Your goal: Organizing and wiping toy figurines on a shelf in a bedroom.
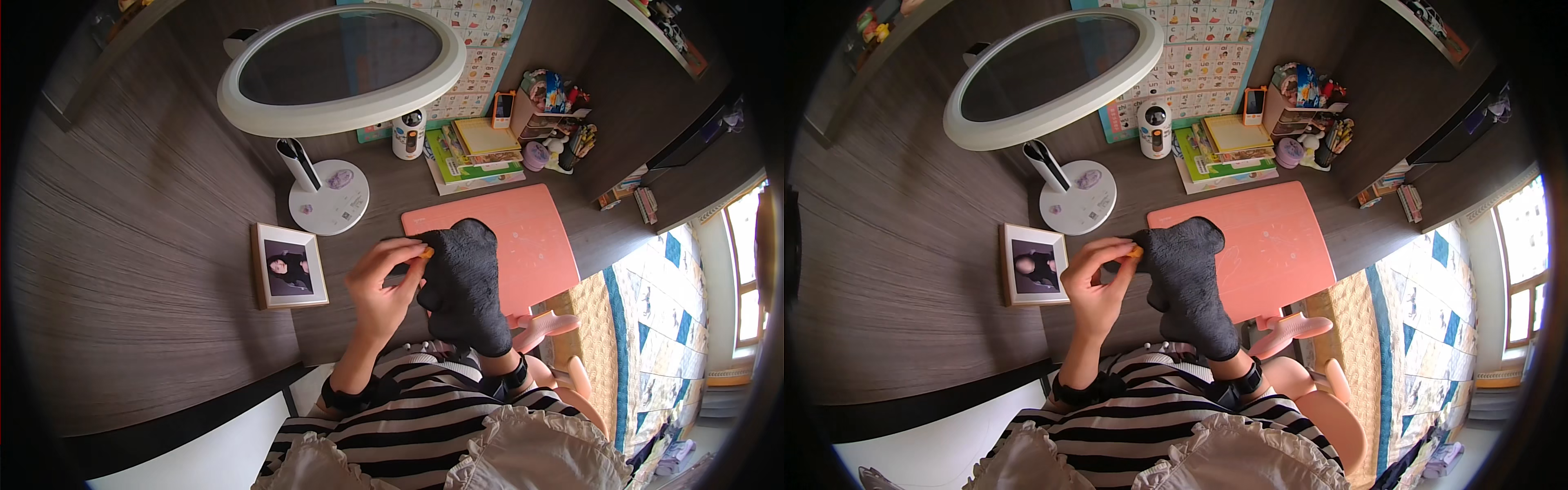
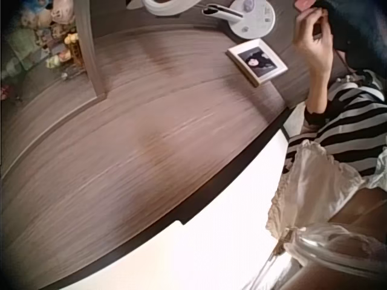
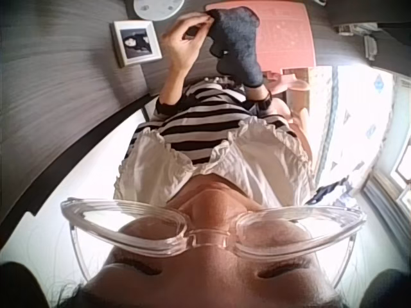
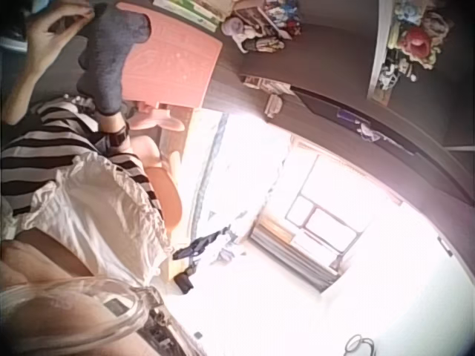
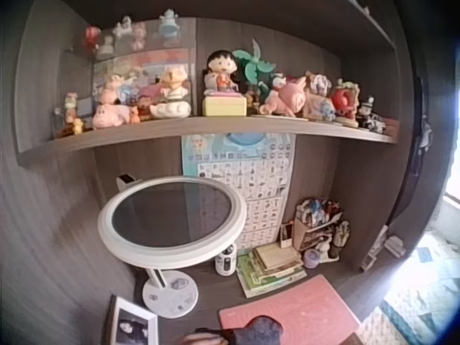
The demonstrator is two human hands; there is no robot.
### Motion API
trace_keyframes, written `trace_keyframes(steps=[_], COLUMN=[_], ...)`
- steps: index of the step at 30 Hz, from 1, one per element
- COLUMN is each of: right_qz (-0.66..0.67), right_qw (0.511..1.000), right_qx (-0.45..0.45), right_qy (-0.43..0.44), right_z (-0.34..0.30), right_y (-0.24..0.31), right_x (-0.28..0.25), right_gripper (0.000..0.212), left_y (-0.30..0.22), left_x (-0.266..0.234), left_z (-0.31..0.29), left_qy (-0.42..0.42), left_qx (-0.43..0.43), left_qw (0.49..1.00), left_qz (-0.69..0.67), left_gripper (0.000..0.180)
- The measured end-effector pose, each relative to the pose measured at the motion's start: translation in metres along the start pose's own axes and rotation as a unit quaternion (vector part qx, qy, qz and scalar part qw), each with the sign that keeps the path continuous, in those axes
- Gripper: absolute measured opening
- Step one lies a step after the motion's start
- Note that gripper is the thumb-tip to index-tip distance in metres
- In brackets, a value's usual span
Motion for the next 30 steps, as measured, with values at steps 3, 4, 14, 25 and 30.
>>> trace_keyframes(steps=[3, 4, 14, 25, 30], right_qz=[-0.093, -0.164, 0.092, 0.111, 0.049], right_qw=[0.993, 0.970, 0.995, 0.988, 0.997], right_qx=[0.011, 0.033, -0.004, -0.004, -0.019], right_qy=[0.065, 0.178, 0.027, 0.111, 0.060], right_z=[0.005, 0.008, -0.001, -0.004, -0.009], right_y=[0.000, 0.000, 0.002, -0.004, -0.009], right_x=[-0.001, 0.001, -0.011, 0.004, 0.008], right_gripper=[0.042, 0.040, 0.051, 0.055, 0.051], left_y=[-0.004, -0.004, -0.001, -0.004, -0.001], left_x=[0.001, 0.001, 0.006, 0.004, 0.007], left_z=[-0.001, -0.002, -0.004, -0.008, -0.007], left_qy=[0.016, 0.025, 0.014, 0.002, 0.006], left_qx=[0.020, 0.041, 0.058, 0.075, 0.073], left_qw=[0.998, 0.995, 0.997, 0.993, 0.991], left_qz=[0.049, 0.089, 0.054, 0.087, 0.112], left_gripper=[0.021, 0.022, 0.020, 0.022, 0.022])
Point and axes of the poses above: each hand's wrist, its own z-axis towards the middle knuckle, its own x-axis out of the palm, y = z × x, the point moved 4 cm from there along z, towards the middle knuckle, and after that the axes turned 2 degrees about y, right-handed, at the moved point
